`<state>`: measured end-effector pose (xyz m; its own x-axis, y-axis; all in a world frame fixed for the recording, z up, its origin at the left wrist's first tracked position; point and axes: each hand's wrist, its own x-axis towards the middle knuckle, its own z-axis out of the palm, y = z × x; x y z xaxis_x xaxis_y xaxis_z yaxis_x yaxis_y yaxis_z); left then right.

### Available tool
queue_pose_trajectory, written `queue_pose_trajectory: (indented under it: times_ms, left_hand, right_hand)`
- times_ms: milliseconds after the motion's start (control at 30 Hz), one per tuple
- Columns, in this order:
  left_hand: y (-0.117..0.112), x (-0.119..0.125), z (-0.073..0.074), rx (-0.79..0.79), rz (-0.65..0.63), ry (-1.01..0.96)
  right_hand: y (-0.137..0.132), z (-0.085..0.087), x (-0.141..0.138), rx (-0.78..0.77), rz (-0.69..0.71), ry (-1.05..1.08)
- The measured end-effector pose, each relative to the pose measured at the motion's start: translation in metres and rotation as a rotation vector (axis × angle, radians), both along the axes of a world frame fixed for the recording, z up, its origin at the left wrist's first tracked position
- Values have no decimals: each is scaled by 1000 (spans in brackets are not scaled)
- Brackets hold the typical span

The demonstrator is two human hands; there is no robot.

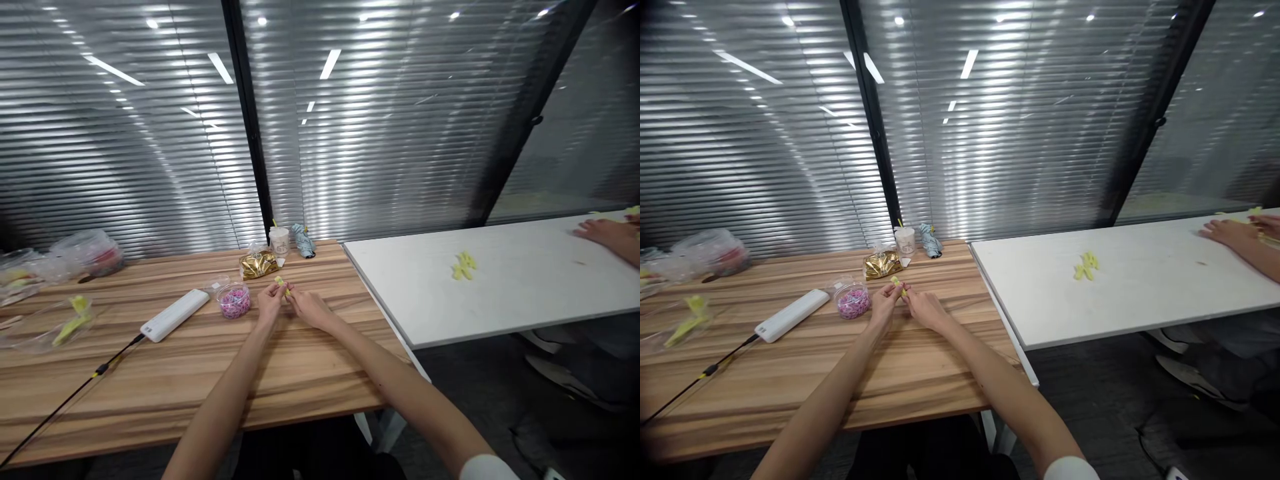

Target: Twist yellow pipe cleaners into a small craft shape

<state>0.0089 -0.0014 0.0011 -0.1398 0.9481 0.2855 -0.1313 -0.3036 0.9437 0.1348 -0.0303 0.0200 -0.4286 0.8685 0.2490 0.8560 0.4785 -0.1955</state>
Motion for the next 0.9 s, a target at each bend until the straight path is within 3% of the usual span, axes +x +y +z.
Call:
queue_pose_trajectory:
  times_ms: [267,467,567,667,767,900]
  left_hand:
    - [2,-6,2,-35,43,-32]
    - [-5,-4,22,-66,46,-124]
    - [-19,5,39,17,31,-80]
    - [-51,3,50,1,-60,-86]
    - [-96,-30,54,-148,-82,-154]
    - [-140,-123,62,-274,234,-303]
  right_hand:
    - [5,-3,9,18,23,-51]
    - [7,-5,11,22,85,-24]
    - [10,-10,12,13,117,-15]
    - [13,-14,13,24,143,-5]
    - [14,-17,12,34,170,15]
    - [13,-18,10,1,165,31]
